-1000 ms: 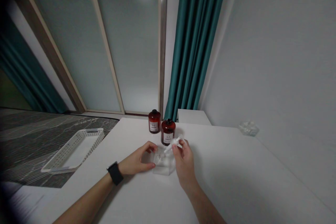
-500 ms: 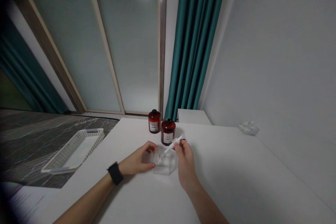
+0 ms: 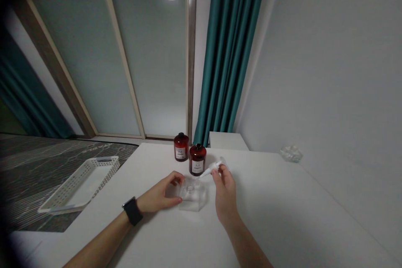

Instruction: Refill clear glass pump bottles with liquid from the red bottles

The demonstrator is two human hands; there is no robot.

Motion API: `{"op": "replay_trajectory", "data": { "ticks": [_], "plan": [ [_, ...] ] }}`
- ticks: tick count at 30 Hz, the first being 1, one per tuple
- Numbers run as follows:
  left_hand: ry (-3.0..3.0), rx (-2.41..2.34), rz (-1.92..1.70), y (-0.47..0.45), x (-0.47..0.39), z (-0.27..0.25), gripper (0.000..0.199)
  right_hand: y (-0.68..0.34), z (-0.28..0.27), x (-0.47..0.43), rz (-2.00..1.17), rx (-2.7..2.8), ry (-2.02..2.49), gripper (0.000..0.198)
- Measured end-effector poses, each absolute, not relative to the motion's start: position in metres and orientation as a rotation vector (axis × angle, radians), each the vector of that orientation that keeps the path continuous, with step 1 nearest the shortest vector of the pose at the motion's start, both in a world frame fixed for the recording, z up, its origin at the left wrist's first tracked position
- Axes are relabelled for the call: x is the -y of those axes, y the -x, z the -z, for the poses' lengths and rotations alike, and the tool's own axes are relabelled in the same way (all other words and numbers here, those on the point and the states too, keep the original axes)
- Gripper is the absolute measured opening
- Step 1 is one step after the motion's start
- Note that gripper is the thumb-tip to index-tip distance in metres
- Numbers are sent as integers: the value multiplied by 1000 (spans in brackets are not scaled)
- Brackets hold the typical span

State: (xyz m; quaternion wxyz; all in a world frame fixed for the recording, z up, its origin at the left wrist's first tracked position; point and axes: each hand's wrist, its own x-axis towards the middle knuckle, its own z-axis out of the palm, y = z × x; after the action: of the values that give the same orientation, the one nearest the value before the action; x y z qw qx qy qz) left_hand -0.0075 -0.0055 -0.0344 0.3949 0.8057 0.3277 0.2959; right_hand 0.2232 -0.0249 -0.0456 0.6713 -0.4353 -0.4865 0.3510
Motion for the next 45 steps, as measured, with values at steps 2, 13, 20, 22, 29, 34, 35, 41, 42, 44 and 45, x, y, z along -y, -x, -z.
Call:
{"op": "replay_trajectory", "data": {
  "ticks": [2,13,20,22,29,34,35,41,42,44,45],
  "plan": [
    [-2047,-838,-745,8,5,35,41,-234,44,20,-691,1046,1034,32],
    [-2057,-846,-723,7,6,33,39,-294,66,-21,-325,1110,1265,37],
    [-2059,-850,-726,8,6,33,40,-297,65,-19,-199,1170,1321,30],
    [-2064,-849,-729,8,7,33,39,-295,65,-17,-190,1205,1317,27],
    [-2073,-858,-725,8,6,34,40,-292,67,-16,-170,1247,1233,29],
    [-2083,-859,-716,7,5,35,40,-291,58,-11,-71,1373,1209,41],
    [-2081,-855,-717,8,5,35,40,-291,56,-10,-41,1407,1208,36],
    [-2074,-849,-719,8,6,34,40,-290,51,-7,-5,1400,1211,17],
    [-2072,-851,-717,8,6,34,40,-290,52,-8,-9,1390,1213,17],
    [-2068,-856,-713,8,7,33,40,-290,53,-10,-20,1370,1216,17],
    [-2067,-858,-711,7,7,33,40,-290,54,-10,-25,1358,1218,18]
  ]
}}
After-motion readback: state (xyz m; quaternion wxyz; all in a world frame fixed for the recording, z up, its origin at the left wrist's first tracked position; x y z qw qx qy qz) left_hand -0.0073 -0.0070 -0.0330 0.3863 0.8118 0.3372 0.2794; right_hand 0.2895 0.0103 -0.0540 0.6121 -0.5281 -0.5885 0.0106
